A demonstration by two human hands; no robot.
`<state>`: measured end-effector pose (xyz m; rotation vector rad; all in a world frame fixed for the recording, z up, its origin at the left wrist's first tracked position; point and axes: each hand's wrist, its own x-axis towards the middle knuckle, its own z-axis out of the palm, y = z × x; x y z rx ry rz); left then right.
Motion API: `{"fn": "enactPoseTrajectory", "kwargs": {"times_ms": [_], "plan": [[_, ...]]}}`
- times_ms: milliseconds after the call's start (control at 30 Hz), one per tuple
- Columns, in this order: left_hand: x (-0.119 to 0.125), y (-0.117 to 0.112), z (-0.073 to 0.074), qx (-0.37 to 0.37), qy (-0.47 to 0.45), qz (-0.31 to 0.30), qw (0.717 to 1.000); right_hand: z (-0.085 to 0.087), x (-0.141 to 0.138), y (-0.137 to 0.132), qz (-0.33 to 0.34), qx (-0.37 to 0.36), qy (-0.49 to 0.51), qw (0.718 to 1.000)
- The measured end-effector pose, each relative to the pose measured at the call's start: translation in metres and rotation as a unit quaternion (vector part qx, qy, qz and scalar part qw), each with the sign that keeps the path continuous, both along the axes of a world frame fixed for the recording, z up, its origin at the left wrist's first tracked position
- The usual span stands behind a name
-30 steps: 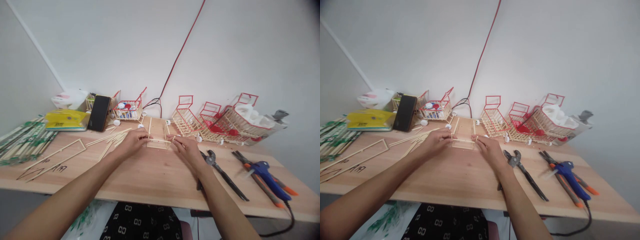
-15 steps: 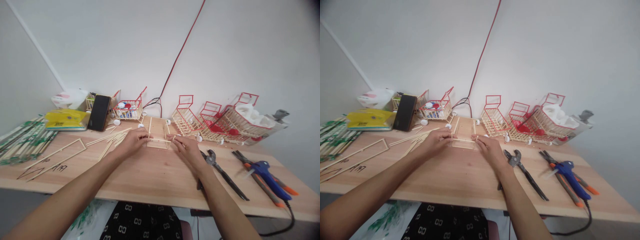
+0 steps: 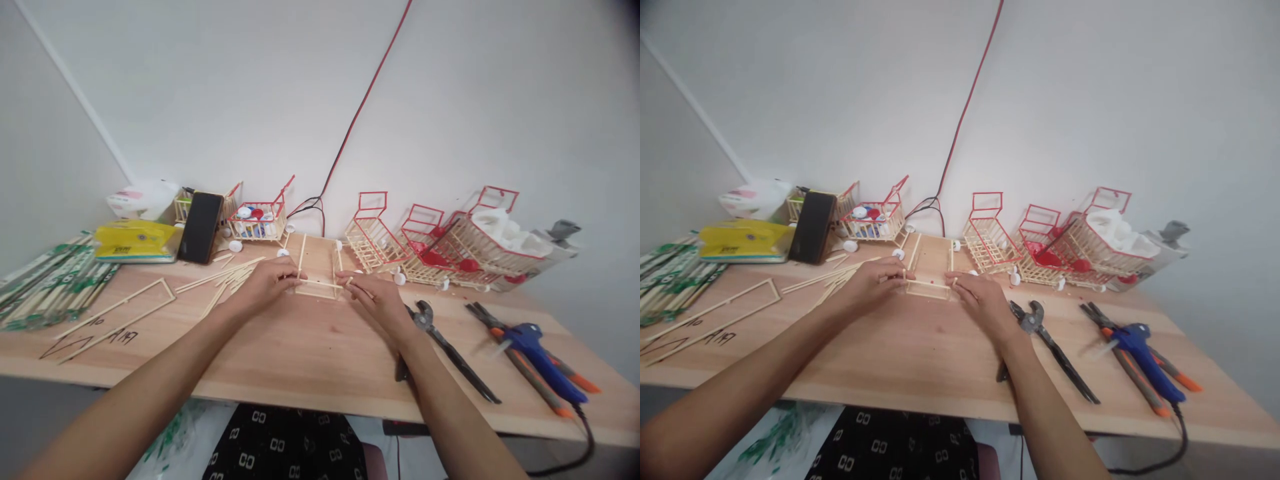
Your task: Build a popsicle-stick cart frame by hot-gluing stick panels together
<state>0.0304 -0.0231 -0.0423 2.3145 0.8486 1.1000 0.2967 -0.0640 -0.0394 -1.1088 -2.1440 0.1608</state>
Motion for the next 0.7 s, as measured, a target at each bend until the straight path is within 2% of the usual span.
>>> {"fn": "enactPoseTrajectory", "kwargs": {"times_ms": [167, 433, 700], "plan": [[-0.003, 0.0, 0.003, -0.003, -0.009, -0.002, 1.0, 0.002, 0.0, -0.001, 0.013, 0.021, 0.003, 1.0], [-0.011, 0.002, 0.005, -0.017, -0.023, -0.042, 0.999, 0.011, -0.001, -0.009, 0.027, 0.042, -0.018, 0.999], [-0.017, -0.008, 0.016, -0.044, -0.002, -0.059, 0.997, 0.03, -0.01, -0.022, 0.035, 0.043, -0.057, 0.997]]}}
